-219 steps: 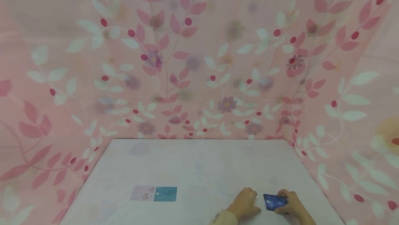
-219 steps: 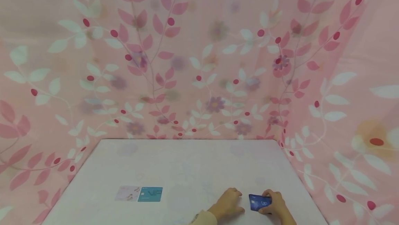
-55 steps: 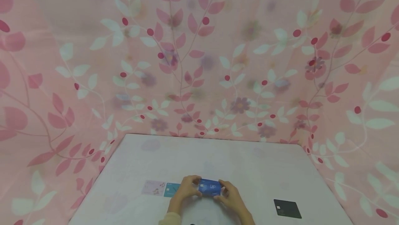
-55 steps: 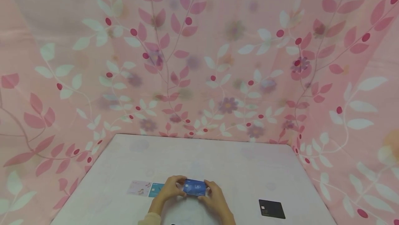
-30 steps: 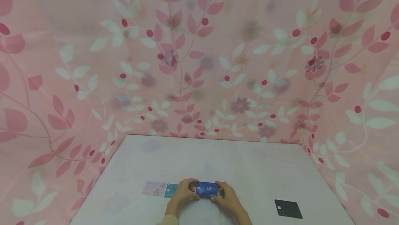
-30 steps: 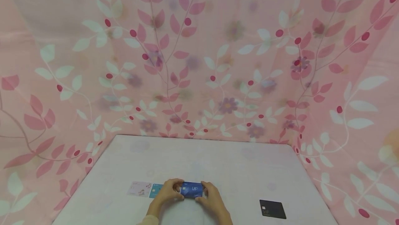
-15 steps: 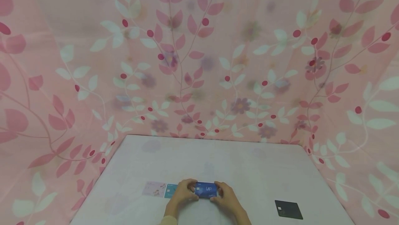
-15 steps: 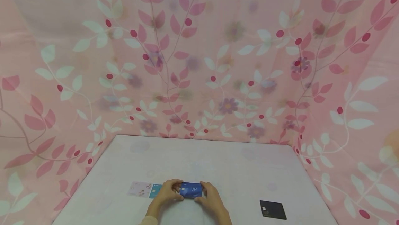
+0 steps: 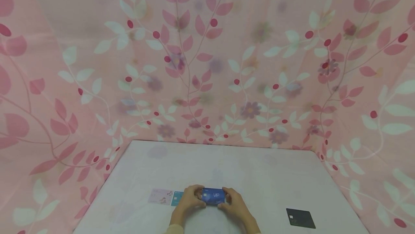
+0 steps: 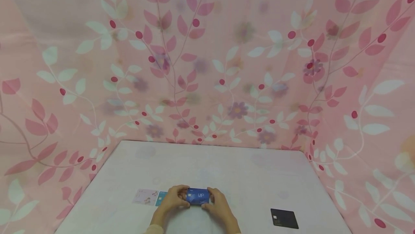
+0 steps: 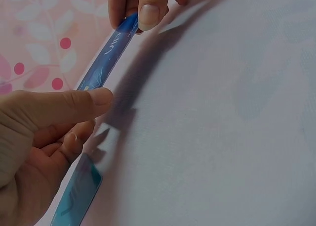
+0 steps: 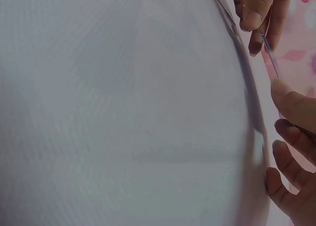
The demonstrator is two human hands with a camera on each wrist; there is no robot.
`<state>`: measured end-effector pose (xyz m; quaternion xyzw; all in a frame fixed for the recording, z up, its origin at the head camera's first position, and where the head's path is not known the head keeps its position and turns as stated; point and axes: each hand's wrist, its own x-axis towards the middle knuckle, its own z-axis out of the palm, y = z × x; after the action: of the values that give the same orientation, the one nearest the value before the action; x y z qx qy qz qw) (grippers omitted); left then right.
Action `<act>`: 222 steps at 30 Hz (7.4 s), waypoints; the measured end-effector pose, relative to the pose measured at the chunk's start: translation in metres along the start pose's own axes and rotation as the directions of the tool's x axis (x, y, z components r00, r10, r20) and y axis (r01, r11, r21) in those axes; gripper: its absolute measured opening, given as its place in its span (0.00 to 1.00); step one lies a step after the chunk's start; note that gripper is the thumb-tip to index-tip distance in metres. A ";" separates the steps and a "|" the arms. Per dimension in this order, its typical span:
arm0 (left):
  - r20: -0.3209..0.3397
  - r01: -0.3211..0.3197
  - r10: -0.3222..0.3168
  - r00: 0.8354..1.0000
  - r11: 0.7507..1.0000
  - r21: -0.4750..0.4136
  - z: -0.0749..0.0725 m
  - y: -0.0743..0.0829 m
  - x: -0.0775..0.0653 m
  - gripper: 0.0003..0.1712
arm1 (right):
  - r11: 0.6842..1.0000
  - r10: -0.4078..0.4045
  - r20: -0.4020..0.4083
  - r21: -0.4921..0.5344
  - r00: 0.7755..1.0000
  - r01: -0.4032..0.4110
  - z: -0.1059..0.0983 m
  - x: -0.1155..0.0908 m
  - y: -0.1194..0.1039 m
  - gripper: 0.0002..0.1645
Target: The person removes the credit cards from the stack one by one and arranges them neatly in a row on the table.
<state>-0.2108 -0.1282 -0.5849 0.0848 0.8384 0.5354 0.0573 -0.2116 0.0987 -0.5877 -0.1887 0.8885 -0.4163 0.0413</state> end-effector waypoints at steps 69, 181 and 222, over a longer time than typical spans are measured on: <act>-0.045 0.024 -0.024 0.999 1.000 0.007 -0.012 -0.017 -0.014 0.35 | 0.997 -0.052 0.055 -0.054 0.997 0.055 0.020 0.008 -0.011 0.38; 0.068 -0.013 -0.002 0.998 0.975 0.222 -0.029 -0.010 -0.014 0.25 | 0.989 -0.046 0.022 -0.140 0.999 0.049 0.028 -0.002 -0.012 0.29; 0.065 -0.018 0.005 0.998 0.979 0.205 -0.027 -0.013 -0.017 0.23 | 0.993 -0.059 -0.017 -0.104 0.998 0.057 0.033 -0.009 -0.010 0.27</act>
<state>-0.2003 -0.1609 -0.5849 0.1122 0.8863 0.4434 0.0722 -0.1924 0.0722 -0.6020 -0.2123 0.9034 -0.3725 0.0104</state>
